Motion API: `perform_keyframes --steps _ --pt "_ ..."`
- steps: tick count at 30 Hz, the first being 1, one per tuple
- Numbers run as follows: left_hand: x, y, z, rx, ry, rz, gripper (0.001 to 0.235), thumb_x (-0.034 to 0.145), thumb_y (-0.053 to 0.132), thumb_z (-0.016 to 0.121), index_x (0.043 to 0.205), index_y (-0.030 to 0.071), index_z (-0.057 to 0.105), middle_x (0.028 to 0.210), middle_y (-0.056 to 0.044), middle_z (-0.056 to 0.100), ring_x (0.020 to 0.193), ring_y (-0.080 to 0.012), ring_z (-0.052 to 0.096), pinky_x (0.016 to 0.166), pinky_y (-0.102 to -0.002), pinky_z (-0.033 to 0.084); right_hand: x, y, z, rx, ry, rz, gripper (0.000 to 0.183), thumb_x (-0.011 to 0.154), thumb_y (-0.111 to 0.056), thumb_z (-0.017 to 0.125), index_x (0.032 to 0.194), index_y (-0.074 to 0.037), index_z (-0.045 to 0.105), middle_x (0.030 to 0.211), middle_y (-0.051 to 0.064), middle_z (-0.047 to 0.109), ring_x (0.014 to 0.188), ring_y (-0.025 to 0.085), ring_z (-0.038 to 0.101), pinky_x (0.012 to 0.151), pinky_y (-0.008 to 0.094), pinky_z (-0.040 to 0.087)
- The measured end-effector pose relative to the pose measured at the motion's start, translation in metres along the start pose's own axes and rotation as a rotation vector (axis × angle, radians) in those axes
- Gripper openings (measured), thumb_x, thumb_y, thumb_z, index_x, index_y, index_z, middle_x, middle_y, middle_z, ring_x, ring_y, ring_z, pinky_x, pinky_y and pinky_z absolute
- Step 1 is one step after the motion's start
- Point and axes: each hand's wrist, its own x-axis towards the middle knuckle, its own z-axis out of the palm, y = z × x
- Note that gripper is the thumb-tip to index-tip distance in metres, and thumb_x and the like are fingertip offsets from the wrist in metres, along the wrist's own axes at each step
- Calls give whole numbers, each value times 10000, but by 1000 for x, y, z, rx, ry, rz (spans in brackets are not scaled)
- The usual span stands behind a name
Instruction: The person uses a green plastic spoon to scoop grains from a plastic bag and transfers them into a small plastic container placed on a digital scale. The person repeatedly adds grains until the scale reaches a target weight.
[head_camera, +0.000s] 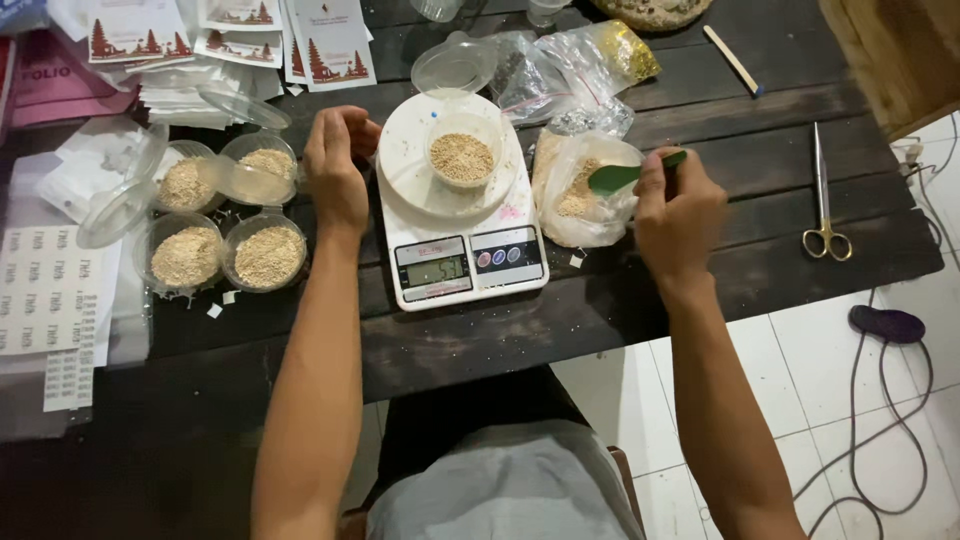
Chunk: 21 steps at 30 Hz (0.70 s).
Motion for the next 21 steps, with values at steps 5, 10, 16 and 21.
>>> perform_keyframes --steps 5,10,16,21 --pt "3 -9 -1 -28 0 5 443 1098 441 374 1046 109 662 864 -65 704 789 -154 685 738 -265 529 -1 -12 11 155 -24 110 166 1117 -123 629 997 -28 694 656 104 657 595 256 663 581 352 514" --pt "4 -10 -1 -82 32 -4 399 1085 379 401 1033 87 668 848 -74 713 774 -154 695 724 -249 542 -2 -22 18 329 -23 312 161 1101 -96 605 998 -11 695 663 79 664 534 163 626 545 294 515" --pt "5 -15 -2 -61 42 -5 415 1083 408 396 1015 106 672 837 -73 712 770 -163 688 721 -264 543 2 -17 11 427 -5 467 149 1106 -106 596 996 -36 669 671 79 614 522 142 579 442 272 458" --pt "5 -19 -5 -34 25 1 406 1081 421 412 1008 121 676 827 -70 727 769 -157 704 727 -263 562 9 -16 -1 544 61 561 150 1107 -100 565 1000 -24 636 661 92 571 504 152 553 445 280 460"
